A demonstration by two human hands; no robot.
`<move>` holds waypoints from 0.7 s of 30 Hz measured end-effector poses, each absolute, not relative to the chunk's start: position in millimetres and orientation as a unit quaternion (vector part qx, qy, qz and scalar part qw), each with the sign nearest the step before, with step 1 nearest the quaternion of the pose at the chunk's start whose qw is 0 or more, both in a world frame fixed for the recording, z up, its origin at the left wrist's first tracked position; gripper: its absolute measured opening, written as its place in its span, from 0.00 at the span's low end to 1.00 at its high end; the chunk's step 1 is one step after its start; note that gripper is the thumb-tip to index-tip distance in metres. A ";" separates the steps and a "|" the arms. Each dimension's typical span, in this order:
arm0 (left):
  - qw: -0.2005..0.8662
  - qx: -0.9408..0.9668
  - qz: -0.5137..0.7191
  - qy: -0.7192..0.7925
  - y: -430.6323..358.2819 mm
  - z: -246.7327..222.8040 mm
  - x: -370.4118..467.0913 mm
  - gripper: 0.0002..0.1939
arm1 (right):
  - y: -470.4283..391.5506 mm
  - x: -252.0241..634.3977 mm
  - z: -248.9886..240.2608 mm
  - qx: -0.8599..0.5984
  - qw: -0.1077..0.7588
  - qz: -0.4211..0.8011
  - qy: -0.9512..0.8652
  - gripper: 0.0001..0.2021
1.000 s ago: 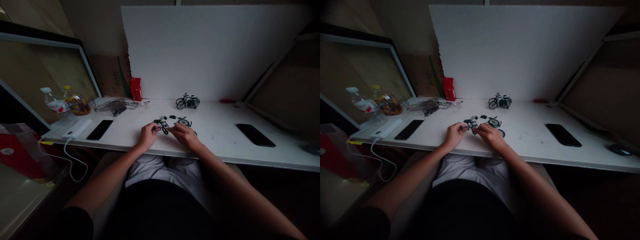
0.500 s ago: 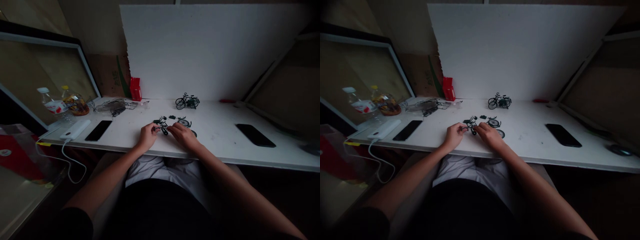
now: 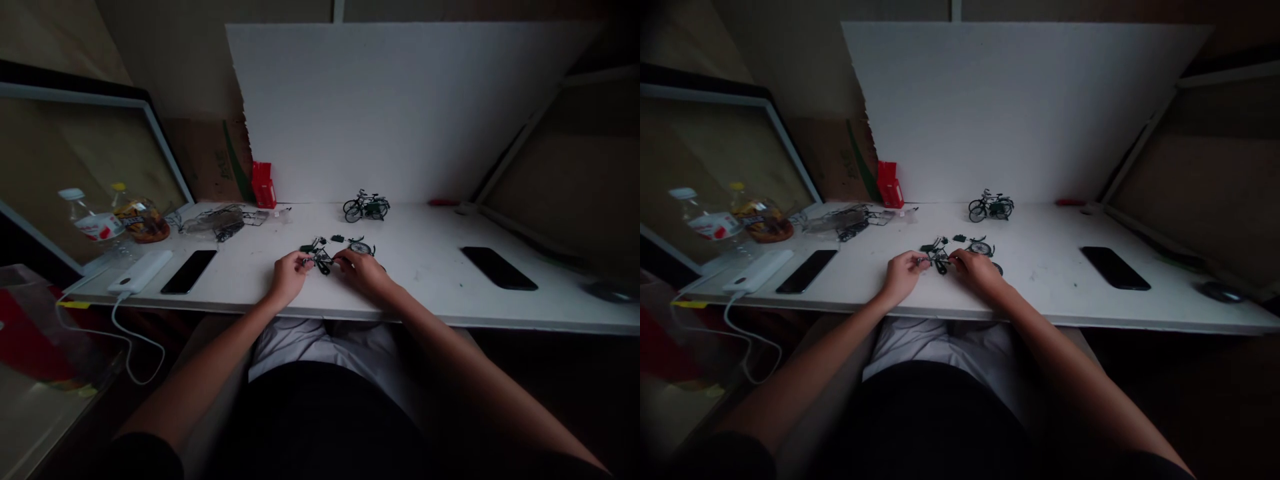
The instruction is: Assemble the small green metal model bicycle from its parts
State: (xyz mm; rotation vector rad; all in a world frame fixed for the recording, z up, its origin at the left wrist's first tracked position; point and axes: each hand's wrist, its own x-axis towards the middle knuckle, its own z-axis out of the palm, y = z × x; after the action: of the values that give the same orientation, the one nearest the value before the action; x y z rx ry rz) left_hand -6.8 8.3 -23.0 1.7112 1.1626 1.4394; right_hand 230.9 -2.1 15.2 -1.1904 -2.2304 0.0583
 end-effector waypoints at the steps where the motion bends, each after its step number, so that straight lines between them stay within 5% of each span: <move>1: 0.311 0.646 0.541 0.440 9.1 -23.7 -6.7 0.10 | -3.0 228.9 15.4 -0.455 0.288 0.022 -0.842 0.11; 9: 0.360 0.607 0.560 0.434 14.7 -27.3 -6.9 0.12 | -10.7 221.0 19.9 -0.477 0.239 0.034 -0.845 0.14; 17: 0.380 0.592 0.558 0.440 11.9 -22.6 -6.5 0.14 | 34.8 278.5 16.2 -0.461 0.419 0.263 -0.737 0.22; 21: 0.383 0.586 0.561 0.442 12.8 -22.5 -6.3 0.14 | 64.1 349.1 17.1 -0.672 0.496 0.086 -0.544 0.21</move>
State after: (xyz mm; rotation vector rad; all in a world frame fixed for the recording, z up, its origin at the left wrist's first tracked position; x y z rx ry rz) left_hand -6.3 12.8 -22.5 1.4959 1.1274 1.4299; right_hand 349.1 64.1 17.1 -1.6275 -1.3181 0.2084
